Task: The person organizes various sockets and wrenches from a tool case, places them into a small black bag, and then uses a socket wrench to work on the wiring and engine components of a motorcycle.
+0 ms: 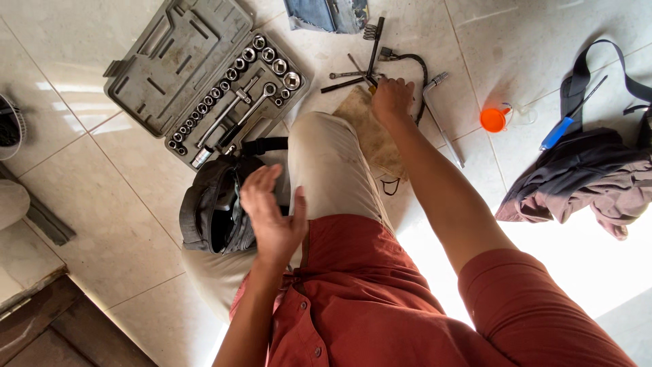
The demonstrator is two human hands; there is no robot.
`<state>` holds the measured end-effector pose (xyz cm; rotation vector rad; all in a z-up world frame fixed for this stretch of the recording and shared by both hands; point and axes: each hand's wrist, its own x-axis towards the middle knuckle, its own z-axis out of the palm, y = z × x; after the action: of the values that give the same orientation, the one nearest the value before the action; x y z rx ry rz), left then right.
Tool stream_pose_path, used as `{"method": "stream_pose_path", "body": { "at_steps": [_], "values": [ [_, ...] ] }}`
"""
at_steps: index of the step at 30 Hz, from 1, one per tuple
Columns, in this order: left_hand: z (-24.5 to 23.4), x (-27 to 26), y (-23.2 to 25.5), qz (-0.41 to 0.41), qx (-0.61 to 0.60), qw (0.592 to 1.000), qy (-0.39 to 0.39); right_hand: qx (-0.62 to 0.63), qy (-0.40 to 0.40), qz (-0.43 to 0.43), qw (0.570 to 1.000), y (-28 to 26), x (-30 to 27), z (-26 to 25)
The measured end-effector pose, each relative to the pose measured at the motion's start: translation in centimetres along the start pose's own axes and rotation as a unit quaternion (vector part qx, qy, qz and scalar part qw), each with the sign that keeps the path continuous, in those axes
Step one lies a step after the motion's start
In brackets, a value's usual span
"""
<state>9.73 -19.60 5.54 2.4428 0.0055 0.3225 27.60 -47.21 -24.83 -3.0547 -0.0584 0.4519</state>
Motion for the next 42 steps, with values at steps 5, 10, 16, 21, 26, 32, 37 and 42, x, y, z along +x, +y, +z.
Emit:
{"method": "stream_pose_path", "body": {
  "at_steps": [5,10,16,21,26,32,37,42],
  "values": [
    [3.7,1.4,3.0,0.016,-0.068,0.995,-0.077,0.114,-0.062,0.009,0.992,1.8,-2.9,-1.7],
    [6.0,1.8,5.3,0.048,-0.126,0.982,-0.130,0.099,-0.074,0.030,0.992,0.0,-2.7,-2.4],
    [6.6,2.3,6.5,0.070,-0.143,0.967,-0.201,0.105,-0.005,-0.006,0.994,0.5,-1.3,-2.2],
    [7.3,2.5,6.5,0.059,-0.180,0.958,-0.217,0.426,0.098,0.106,0.893,5.4,-9.9,-1.9],
    [9.2,1.4,6.8,0.043,-0.202,0.938,-0.278,0.391,-0.118,0.402,0.819,6.7,-19.9,-1.9],
    [12.6,0.6,7.1,0.058,-0.146,0.930,-0.332,0.628,-0.113,0.375,0.673,5.9,-23.3,-1.9],
    [18.2,2.1,6.2,-0.157,-0.079,0.832,-0.526,0.707,-0.074,0.285,0.643,4.8,-24.0,-5.8],
    [22.0,1.8,4.8,-0.123,-0.087,0.869,-0.471,0.770,-0.055,0.287,0.568,1.2,-23.6,-9.3]
  ]
}}
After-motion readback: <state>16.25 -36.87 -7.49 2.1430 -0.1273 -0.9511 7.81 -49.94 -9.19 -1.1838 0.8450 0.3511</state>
